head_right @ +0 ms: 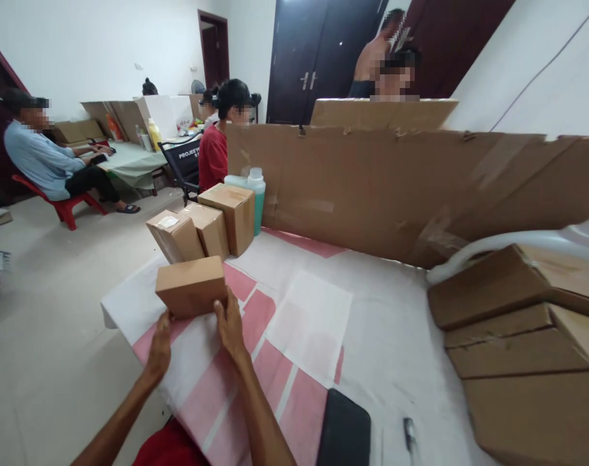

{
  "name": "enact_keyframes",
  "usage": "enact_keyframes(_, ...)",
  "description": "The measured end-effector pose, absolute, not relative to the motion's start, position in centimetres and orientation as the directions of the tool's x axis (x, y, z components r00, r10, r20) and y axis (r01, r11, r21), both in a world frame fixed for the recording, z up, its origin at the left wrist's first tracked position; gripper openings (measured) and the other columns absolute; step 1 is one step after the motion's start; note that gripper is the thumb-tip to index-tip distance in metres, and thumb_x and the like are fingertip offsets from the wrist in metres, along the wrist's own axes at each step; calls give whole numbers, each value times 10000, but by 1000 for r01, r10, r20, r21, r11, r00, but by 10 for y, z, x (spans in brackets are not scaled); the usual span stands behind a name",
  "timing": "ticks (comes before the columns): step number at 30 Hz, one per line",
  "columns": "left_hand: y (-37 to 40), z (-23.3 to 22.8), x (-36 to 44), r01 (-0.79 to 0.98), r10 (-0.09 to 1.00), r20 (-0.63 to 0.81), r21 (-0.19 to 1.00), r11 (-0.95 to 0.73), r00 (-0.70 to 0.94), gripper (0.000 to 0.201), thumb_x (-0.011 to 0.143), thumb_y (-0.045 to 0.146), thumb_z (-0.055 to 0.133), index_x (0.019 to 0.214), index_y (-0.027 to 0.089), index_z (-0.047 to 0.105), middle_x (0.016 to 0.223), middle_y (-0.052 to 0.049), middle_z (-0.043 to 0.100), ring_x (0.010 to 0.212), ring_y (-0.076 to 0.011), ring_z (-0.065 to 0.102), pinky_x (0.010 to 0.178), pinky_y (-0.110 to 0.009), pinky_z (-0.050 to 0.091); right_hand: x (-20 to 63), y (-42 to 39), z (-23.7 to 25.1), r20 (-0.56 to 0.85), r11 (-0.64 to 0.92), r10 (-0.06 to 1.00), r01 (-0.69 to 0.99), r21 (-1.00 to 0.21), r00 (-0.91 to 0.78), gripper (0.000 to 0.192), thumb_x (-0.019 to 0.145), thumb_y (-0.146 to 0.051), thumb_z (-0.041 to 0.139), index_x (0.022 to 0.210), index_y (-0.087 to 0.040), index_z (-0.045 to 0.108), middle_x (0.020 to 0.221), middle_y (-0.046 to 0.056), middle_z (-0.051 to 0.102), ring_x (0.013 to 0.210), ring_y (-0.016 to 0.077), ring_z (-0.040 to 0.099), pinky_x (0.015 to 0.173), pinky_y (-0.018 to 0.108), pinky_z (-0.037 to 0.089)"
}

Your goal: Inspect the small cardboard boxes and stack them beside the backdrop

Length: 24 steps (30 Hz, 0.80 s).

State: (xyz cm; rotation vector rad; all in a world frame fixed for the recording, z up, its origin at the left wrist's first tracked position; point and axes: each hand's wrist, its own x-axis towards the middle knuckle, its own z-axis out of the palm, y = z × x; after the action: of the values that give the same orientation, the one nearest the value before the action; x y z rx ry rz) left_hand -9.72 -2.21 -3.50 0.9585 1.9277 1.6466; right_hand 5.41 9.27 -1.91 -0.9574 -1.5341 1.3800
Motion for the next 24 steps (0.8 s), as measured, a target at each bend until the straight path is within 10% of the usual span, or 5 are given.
enact_keyframes(7,-64,-15,-16,848,867,465,520,-103,-180,706,1039,495,491,1653,203,301,1433,-190,510,1335,-341,494,1114,-530,404,142,111,-23,-44,-49,980,-24,-999,-194,524,929,-680,579,1206,-242,659,1122,70,739,1026,261,667,872,373,523)
enact_keyframes(12,-28,47,15,878,746,629,208,-431,218,704,1040,508,456,1628,134,354,1405,-218,587,1238,-360,514,1061,-516,340,195,103,-30,-174,-186,980,-135,-973,-98,565,867,-767,592,1021,-225,635,685,-27,608,580,167,534,544,281,408)
enact_keyframes(17,4,83,46,735,617,688,179,-654,382,759,1027,516,487,1643,119,290,1342,-203,667,1289,-356,514,1129,-530,273,221,84,-22,-233,-262,964,-308,-915,-128,645,874,-826,514,1022,-219,677,732,19,683,636,191,593,574,290,423)
enact_keyframes(24,45,122,55,494,648,662,448,-745,376,758,1065,427,457,1689,171,110,1410,-176,653,1349,-314,526,1162,-522,308,262,43,11,-165,-240,966,-445,-863,-201,589,926,-761,534,1192,-257,685,1068,63,742,812,203,649,673,301,493)
